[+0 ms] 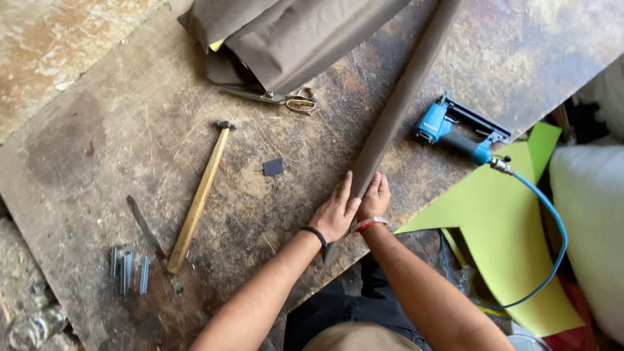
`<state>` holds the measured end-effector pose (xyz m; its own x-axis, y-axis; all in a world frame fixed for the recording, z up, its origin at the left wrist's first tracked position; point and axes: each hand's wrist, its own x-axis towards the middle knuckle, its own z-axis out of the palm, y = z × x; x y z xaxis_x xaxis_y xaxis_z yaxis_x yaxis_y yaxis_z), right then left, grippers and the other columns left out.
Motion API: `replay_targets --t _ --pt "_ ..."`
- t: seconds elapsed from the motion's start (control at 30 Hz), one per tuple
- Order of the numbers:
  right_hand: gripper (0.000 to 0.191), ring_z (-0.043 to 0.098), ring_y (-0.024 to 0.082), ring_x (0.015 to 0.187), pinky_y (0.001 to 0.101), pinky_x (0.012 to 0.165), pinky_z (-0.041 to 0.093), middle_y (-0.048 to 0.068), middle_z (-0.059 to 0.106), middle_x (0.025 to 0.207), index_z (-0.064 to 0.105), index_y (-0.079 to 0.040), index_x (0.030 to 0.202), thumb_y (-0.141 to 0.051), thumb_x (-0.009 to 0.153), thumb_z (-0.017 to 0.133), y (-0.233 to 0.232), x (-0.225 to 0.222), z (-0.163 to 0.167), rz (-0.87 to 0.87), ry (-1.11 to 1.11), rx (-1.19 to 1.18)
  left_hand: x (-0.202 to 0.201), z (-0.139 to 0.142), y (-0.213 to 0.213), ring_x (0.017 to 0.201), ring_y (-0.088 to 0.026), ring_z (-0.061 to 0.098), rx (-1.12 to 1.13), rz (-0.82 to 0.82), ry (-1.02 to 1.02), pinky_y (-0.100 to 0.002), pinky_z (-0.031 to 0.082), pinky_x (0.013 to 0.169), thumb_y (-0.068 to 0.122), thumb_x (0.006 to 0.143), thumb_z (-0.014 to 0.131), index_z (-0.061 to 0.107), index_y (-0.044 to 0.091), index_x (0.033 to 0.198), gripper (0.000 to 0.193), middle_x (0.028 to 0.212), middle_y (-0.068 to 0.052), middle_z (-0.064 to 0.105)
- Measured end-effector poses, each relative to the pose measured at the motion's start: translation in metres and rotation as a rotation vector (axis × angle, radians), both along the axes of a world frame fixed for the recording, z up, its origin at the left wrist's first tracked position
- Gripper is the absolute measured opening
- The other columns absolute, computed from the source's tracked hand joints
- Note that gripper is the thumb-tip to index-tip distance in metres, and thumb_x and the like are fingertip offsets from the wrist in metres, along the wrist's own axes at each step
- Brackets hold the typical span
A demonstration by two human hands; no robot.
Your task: The person uses a pneumatic staple gun to attach brown fabric to a long, curved wooden frame. They repeatedly staple along the edge, repositioning the frame and fabric as needed.
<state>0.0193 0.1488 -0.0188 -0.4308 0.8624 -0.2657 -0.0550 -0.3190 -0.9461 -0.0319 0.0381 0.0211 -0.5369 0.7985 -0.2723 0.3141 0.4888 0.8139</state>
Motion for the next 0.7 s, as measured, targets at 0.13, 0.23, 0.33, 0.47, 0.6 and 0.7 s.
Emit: replay_targets --t 0.13,0.23,0.33,0.47,0.6,0.7 --pt "0.033 0.065 0.011 0.086 0.0285 0.078 0.057 0.002 0.071 0.1 0.064 -0.004 0.117 -0.028 0.112 0.043 0.023 0.016 0.002 0.085 0.012 -0.096 0.01 0.015 0.026 0.119 -0.055 0.058 -0.19 -0.079 0.231 -0.06 0.054 0.095 0.045 0.097 0.052 0.001 0.029 0.164 0.086 0.152 -0.038 0.035" --pt "0.032 0.066 0.012 0.086 0.0296 0.078 0.058 0.003 0.071 0.101 0.064 -0.003 0.12 -0.028 0.111 0.046 0.045 0.028 0.006 0.285 0.047 -0.261 0.007 0.03 0.043 0.109 -0.056 0.062 -0.351 -0.113 0.258 -0.06 0.054 0.095 0.044 0.094 0.058 -0.002 0.033 0.164 0.093 0.14 -0.04 0.042" --pt "0.034 0.064 0.014 0.08 0.0307 0.071 0.056 0.005 0.07 0.097 0.066 -0.006 0.122 -0.031 0.112 0.045 0.064 0.029 0.017 0.48 -0.099 -0.269 0.002 0.04 0.049 0.104 -0.056 0.064 -0.397 -0.126 0.261 -0.06 0.054 0.095 0.042 0.093 0.06 -0.007 0.032 0.164 0.098 0.136 -0.04 0.045" --pt "0.028 0.07 0.018 0.078 0.0365 0.069 0.058 0.008 0.074 0.093 0.07 -0.014 0.118 -0.032 0.104 0.054 0.098 0.03 0.045 0.798 -0.481 -0.045 0.004 0.05 0.062 0.105 -0.049 0.068 -0.54 -0.091 0.278 -0.057 0.057 0.094 0.037 0.095 0.055 -0.01 0.035 0.165 0.095 0.136 -0.036 0.05" --pt "0.027 0.066 0.035 0.113 0.0443 0.101 0.054 0.016 0.073 0.117 0.075 -0.016 0.116 -0.026 0.091 0.077 0.186 0.045 0.077 0.621 -0.691 1.13 -0.005 0.066 0.071 0.104 -0.043 0.069 -0.651 -0.15 0.298 -0.051 0.062 0.088 0.037 0.102 0.05 -0.017 0.037 0.161 0.089 0.146 -0.037 0.041" --pt "0.081 0.058 0.043 0.118 0.0479 0.099 0.048 0.027 0.063 0.127 0.051 -0.003 0.136 -0.034 0.073 0.089 0.235 0.04 0.078 0.644 -0.892 1.107 -0.039 0.075 0.055 0.103 -0.035 0.074 -0.651 -0.197 0.057 -0.049 0.063 0.09 0.034 0.107 0.044 -0.023 0.04 0.16 0.086 0.142 -0.028 0.052"
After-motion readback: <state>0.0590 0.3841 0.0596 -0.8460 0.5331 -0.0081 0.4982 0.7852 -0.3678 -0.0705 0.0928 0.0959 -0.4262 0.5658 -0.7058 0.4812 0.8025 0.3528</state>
